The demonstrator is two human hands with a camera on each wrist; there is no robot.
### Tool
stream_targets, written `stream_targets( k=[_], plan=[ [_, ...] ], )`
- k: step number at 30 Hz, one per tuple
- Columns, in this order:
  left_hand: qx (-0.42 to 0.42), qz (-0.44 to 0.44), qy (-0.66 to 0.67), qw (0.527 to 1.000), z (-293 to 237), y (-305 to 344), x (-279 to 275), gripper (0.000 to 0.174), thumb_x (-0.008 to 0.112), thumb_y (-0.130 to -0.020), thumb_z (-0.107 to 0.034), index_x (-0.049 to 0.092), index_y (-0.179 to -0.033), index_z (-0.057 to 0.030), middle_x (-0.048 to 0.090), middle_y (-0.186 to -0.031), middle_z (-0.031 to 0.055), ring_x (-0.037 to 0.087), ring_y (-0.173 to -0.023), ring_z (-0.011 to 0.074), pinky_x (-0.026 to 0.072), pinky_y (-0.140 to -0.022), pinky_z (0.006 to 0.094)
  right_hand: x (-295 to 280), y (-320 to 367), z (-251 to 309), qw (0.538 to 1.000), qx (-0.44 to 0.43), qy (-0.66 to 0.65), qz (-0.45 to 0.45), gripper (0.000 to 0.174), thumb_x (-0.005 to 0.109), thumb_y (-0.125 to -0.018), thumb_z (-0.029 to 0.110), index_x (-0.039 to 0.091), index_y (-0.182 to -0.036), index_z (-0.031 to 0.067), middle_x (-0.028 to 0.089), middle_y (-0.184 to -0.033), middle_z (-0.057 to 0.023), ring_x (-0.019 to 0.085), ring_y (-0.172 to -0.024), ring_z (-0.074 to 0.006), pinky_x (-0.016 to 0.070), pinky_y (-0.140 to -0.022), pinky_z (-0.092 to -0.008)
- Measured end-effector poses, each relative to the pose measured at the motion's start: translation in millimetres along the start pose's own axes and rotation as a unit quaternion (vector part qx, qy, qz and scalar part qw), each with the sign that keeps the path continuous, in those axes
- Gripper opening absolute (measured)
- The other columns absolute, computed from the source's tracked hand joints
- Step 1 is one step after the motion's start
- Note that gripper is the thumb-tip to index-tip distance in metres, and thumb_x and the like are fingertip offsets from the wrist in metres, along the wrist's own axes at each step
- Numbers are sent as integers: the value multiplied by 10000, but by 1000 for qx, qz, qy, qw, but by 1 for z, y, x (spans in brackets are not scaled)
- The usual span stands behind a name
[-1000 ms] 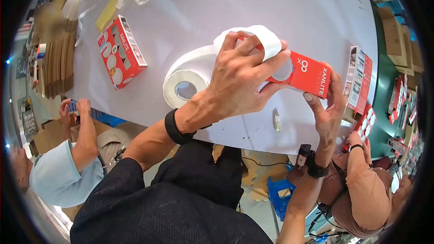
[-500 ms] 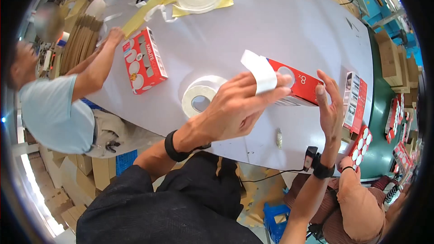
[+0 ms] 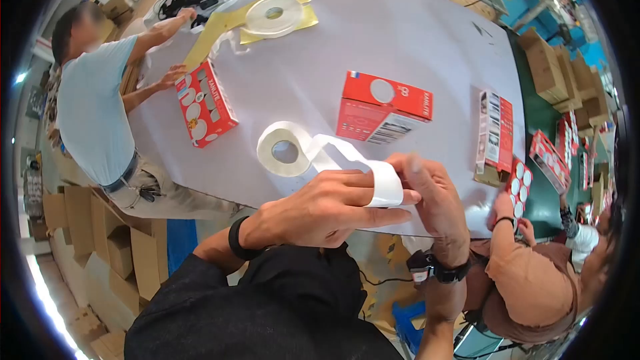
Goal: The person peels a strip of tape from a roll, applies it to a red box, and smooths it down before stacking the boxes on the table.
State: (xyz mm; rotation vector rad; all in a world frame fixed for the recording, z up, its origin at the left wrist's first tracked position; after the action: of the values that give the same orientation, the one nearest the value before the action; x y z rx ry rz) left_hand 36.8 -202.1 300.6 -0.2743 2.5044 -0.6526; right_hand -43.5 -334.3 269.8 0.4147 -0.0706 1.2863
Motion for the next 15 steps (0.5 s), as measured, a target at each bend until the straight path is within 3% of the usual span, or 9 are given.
stream_targets(
  k=[3,4,7,9,12,15],
  plan=[
    [2,44,25,999,-12,2,8,490,665,-791,109,780,-1208,-121,726,-1323,91,694,-1185,346,565,-1006,471,-5,12,-7,998,-39,-44,-21,480,570,-1094,424,743,-1155,-20,706,-904,-4,614,-818,-101,507,-797,-291],
    [-12,68,34,997,-14,4,12,478,661,-797,113,787,-1194,-122,729,-1315,96,693,-1182,353,564,-1006,472,-2,18,-4,993,-42,-105,-32,371,620,-1082,343,747,-1117,-3,706,-912,-2,614,-814,-87,508,-766,-269],
    [-32,106,66,992,-23,9,23,464,638,-849,116,760,-1232,-114,734,-1294,122,708,-1146,352,570,-984,454,4,38,2,987,-10,-152,-41,253,657,-1065,253,744,-1060,15,704,-896,5,611,-775,-73,495,-681,-233],
    [-16,80,90,993,-31,6,23,488,609,-926,107,682,-1366,-91,733,-1285,157,738,-1087,321,585,-939,415,1,44,6,972,-64,-215,-65,203,671,-1054,213,735,-1027,23,700,-855,0,615,-729,-71,479,-620,-220],
    [-135,-56,222,964,-41,12,23,581,572,-1003,66,456,-1558,-59,733,-1260,142,738,-832,219,569,-687,305,-4,51,11,961,-126,-229,-88,184,670,-1053,193,726,-1010,24,694,-792,-15,616,-664,-81,468,-561,-224],
    [-217,-68,326,918,-49,16,27,575,524,-1068,-6,320,-1605,-16,733,-1262,132,727,-886,162,578,-720,299,-5,63,11,953,-153,-237,-106,191,648,-1062,189,723,-997,25,689,-743,-33,597,-612,-94,455,-556,-225]
  ],
)
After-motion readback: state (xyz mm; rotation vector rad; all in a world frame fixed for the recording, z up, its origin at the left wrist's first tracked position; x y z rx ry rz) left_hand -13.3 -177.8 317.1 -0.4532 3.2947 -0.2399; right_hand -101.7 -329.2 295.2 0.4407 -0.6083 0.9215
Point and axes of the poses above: each hand's wrist, its own y-axis away from the middle knuckle, its own x-axis out of the palm, z = x × y, the point moved 6 cm from there along -y, towards the middle knuckle
